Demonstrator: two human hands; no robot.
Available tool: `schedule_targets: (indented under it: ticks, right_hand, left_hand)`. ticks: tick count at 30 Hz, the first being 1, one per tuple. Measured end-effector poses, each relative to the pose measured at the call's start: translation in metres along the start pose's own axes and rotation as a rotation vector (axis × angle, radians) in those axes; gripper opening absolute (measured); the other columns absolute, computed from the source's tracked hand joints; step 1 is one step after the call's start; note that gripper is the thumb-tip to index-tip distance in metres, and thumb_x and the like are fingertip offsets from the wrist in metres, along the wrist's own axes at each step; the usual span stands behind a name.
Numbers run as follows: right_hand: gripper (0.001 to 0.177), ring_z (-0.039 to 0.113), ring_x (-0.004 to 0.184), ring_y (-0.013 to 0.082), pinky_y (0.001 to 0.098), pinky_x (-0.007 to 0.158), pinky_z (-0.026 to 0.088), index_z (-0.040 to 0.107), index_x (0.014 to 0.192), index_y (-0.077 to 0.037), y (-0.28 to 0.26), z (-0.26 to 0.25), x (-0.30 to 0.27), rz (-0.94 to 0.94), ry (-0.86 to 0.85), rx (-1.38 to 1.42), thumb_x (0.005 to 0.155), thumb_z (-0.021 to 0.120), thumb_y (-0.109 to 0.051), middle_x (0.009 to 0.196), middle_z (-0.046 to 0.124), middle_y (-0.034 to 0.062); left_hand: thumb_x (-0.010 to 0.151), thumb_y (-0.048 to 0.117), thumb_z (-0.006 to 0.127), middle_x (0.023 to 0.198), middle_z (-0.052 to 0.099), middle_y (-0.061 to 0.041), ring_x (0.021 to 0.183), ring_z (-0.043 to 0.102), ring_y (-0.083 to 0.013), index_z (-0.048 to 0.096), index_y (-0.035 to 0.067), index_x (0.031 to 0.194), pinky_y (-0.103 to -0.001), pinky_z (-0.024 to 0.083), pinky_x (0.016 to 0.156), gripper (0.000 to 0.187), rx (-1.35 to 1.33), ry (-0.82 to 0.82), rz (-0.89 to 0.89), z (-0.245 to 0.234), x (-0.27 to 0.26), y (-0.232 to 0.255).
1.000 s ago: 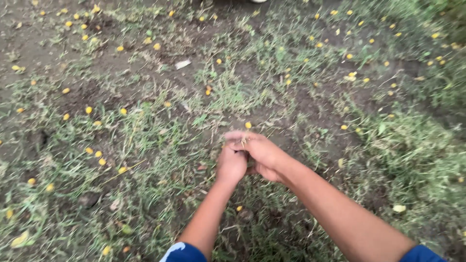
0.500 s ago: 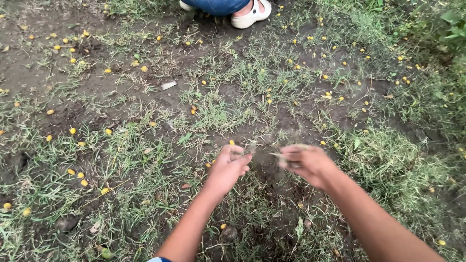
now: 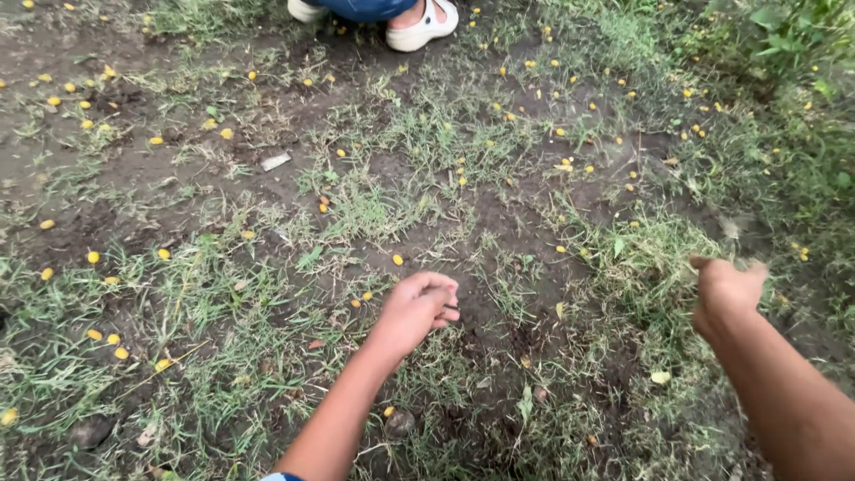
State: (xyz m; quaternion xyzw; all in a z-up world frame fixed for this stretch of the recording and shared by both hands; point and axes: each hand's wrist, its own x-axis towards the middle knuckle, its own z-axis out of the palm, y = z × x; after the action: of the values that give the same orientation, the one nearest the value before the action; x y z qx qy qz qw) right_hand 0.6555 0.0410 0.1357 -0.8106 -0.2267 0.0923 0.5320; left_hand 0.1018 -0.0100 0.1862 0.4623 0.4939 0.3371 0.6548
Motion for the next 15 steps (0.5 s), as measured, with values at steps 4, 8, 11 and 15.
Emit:
schedule_targets:
  ticks: [4, 8, 11, 15]
  right_hand:
    - [0.075, 0.053, 0.089, 0.0268, 0.0448, 0.080, 0.048, 0.048, 0.140, 0.003, -0.118, -0.003, -0.147, -0.103, 0.022, -0.415, 0.079, 0.091, -0.006, 0.128, 0.053, 0.0289]
    - [0.049, 0.061, 0.076, 0.0151, 0.0346, 0.069, 0.050, 0.065, 0.133, -0.005, -0.085, 0.041, -0.174, -0.099, -0.465, -0.358, 0.085, 0.075, -0.006, 0.107, 0.075, 0.0162]
    - [0.037, 0.065, 0.079, 0.0142, 0.0327, 0.072, 0.051, 0.075, 0.121, -0.010, -0.091, 0.067, -0.230, -0.212, -0.681, -0.425, 0.084, 0.076, -0.013, 0.104, 0.078, 0.0100]
    - [0.036, 0.072, 0.084, 0.0181, 0.0326, 0.082, 0.056, 0.075, 0.119, -0.018, -0.149, 0.085, -0.322, -0.348, -0.919, -0.634, 0.083, 0.079, -0.019, 0.103, 0.079, 0.0095]
  left_hand:
    - [0.096, 0.014, 0.058, 0.099, 0.071, -0.008, 0.085, 0.071, -0.0163, 0.068, 0.004, 0.113, -0.028, 0.056, 0.073, 0.023, -0.137, 0.033, -0.033, -0.018, 0.007, -0.037]
    - [0.090, 0.009, 0.062, 0.098, 0.073, -0.007, 0.089, 0.072, -0.0166, 0.068, 0.002, 0.107, -0.029, 0.058, 0.077, 0.020, -0.198, 0.026, 0.041, -0.043, 0.010, -0.070]
    - [0.087, 0.011, 0.067, 0.100, 0.074, -0.005, 0.094, 0.070, -0.0142, 0.070, 0.001, 0.105, -0.027, 0.058, 0.083, 0.021, -0.100, 0.011, 0.084, -0.063, -0.010, -0.061]
    - [0.089, 0.018, 0.068, 0.101, 0.075, -0.003, 0.089, 0.066, -0.0158, 0.073, 0.006, 0.109, -0.029, 0.055, 0.083, 0.025, 0.151, 0.055, -0.047, -0.098, -0.024, -0.050]
